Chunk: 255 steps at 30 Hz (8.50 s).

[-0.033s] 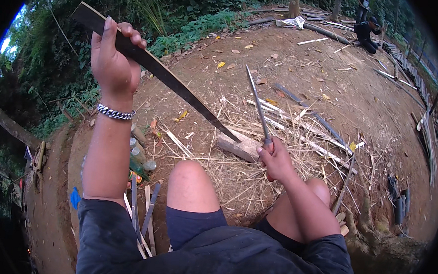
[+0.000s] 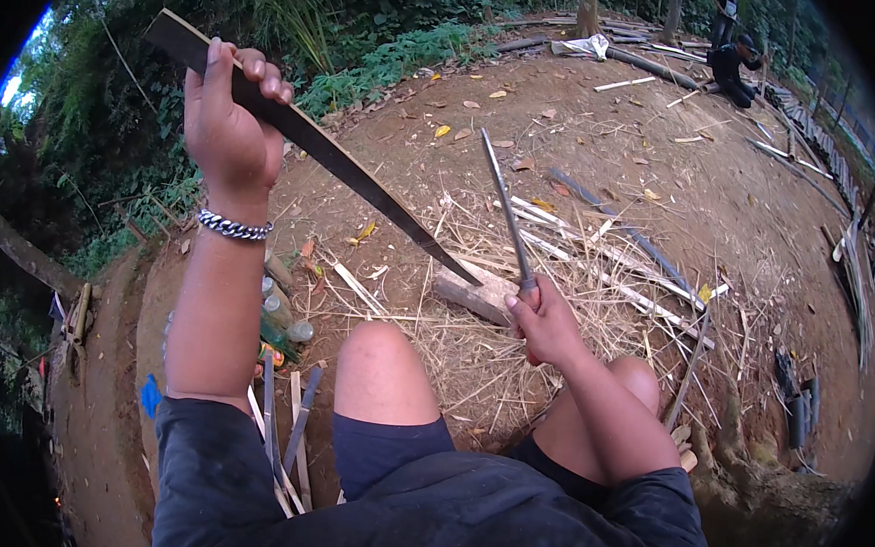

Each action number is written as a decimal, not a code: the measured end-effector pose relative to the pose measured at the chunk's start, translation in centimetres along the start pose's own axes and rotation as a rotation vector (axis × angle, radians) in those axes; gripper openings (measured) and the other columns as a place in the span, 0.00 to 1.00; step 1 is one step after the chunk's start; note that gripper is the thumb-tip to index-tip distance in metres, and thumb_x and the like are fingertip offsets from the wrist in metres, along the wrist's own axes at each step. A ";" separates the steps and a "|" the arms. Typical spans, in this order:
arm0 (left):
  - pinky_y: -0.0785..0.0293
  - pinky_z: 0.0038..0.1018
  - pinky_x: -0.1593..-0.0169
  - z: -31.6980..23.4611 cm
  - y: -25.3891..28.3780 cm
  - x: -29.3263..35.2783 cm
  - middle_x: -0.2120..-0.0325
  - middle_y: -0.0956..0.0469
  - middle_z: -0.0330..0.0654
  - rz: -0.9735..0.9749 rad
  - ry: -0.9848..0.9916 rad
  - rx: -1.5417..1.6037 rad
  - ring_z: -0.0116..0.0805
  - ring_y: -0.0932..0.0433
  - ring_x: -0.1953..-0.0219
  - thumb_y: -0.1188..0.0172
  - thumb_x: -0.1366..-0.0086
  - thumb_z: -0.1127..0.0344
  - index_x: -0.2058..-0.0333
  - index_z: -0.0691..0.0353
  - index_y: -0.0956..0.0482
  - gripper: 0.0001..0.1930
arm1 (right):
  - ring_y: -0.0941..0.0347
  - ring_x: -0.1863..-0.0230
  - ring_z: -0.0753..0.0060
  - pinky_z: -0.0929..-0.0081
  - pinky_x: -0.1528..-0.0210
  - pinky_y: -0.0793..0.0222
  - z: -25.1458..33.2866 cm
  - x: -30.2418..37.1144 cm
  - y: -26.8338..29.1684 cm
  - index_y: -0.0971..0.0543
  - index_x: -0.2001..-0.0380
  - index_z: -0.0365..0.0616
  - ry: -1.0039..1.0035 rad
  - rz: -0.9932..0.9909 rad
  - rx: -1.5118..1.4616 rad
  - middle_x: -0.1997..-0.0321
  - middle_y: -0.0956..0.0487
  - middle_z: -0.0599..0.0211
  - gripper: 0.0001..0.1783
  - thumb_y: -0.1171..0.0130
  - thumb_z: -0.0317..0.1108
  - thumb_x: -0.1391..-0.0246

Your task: The person shaves a long bamboo strip using a machete to smooth the surface, frequently turning the strip over and repeating the shaving action.

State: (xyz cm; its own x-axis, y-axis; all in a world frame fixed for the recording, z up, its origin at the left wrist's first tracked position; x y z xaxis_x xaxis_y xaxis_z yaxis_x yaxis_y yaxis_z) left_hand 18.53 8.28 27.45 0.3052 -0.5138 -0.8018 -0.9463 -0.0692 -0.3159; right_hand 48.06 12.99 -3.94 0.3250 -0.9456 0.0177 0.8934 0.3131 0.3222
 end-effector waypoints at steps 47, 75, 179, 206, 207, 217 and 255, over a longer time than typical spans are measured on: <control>0.38 0.25 0.69 -4.1 2.4 5.4 0.74 0.36 0.35 -0.234 -0.261 -0.304 0.26 0.38 0.74 0.50 0.27 0.55 0.62 0.60 0.31 0.14 | 0.20 0.61 0.49 0.61 0.56 0.26 -27.9 -0.5 -11.3 0.21 0.62 0.34 -0.469 0.159 0.381 0.64 0.19 0.45 0.21 0.35 0.41 0.54; 0.54 0.19 0.78 -5.2 -0.6 9.7 0.80 0.44 0.31 -0.079 -0.113 -0.073 0.20 0.48 0.83 0.52 0.36 0.30 0.68 0.55 0.35 0.29 | 0.22 0.69 0.46 0.53 0.64 0.28 4.7 1.2 -12.9 0.32 0.60 0.36 0.297 0.133 0.026 0.74 0.22 0.49 0.14 0.44 0.32 0.47; 0.53 0.18 0.79 -5.2 -2.9 12.1 0.81 0.46 0.32 -0.151 -0.204 -0.253 0.20 0.49 0.83 0.53 0.33 0.34 0.70 0.54 0.38 0.27 | 0.24 0.71 0.44 0.52 0.67 0.31 9.5 5.4 -11.9 0.33 0.62 0.41 0.466 0.134 -0.135 0.76 0.24 0.51 0.12 0.44 0.29 0.49; 0.53 0.18 0.79 -7.7 -1.5 17.9 0.81 0.45 0.29 -0.323 -0.230 -0.297 0.19 0.49 0.83 0.49 0.33 0.38 0.72 0.52 0.37 0.23 | 0.22 0.69 0.42 0.49 0.65 0.29 -1.6 2.1 -13.1 0.31 0.59 0.40 0.073 0.233 0.148 0.75 0.22 0.47 0.13 0.45 0.32 0.48; 0.53 0.18 0.79 -8.0 -1.5 17.5 0.81 0.45 0.30 -0.339 -0.265 -0.290 0.19 0.49 0.83 0.49 0.33 0.38 0.72 0.52 0.37 0.23 | 0.22 0.69 0.43 0.49 0.65 0.29 -0.9 2.8 -13.0 0.31 0.59 0.39 0.075 0.225 0.126 0.75 0.22 0.47 0.13 0.46 0.32 0.47; 0.53 0.17 0.78 -7.5 -0.8 18.1 0.81 0.45 0.30 -0.355 -0.242 -0.308 0.18 0.49 0.83 0.50 0.31 0.41 0.72 0.52 0.38 0.22 | 0.23 0.70 0.44 0.51 0.65 0.29 -2.7 1.6 -13.1 0.29 0.61 0.40 -0.088 0.226 0.088 0.74 0.22 0.49 0.11 0.47 0.36 0.41; 0.49 0.19 0.76 -3.7 -5.9 8.1 0.82 0.46 0.30 -0.090 -0.030 -0.206 0.20 0.49 0.83 0.56 0.25 0.52 0.71 0.54 0.39 0.17 | 0.22 0.68 0.45 0.53 0.65 0.27 -4.1 -4.1 -10.6 0.29 0.64 0.36 -0.088 0.209 0.052 0.71 0.21 0.48 0.11 0.44 0.31 0.48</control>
State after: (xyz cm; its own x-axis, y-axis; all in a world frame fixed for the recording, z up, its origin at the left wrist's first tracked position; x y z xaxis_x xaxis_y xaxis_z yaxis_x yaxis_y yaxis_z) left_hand 26.17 1.34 24.68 0.3893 -0.4724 -0.7907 -0.9161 -0.2879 -0.2790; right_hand 38.50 13.91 -11.29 0.4714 -0.8652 0.1708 0.7915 0.5005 0.3508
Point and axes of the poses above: each hand's wrist, its own x-axis away from the middle knuckle, its own y-axis out of the back of the hand, z = x × y, the point moved 6 cm from there along -x, towards the middle knuckle
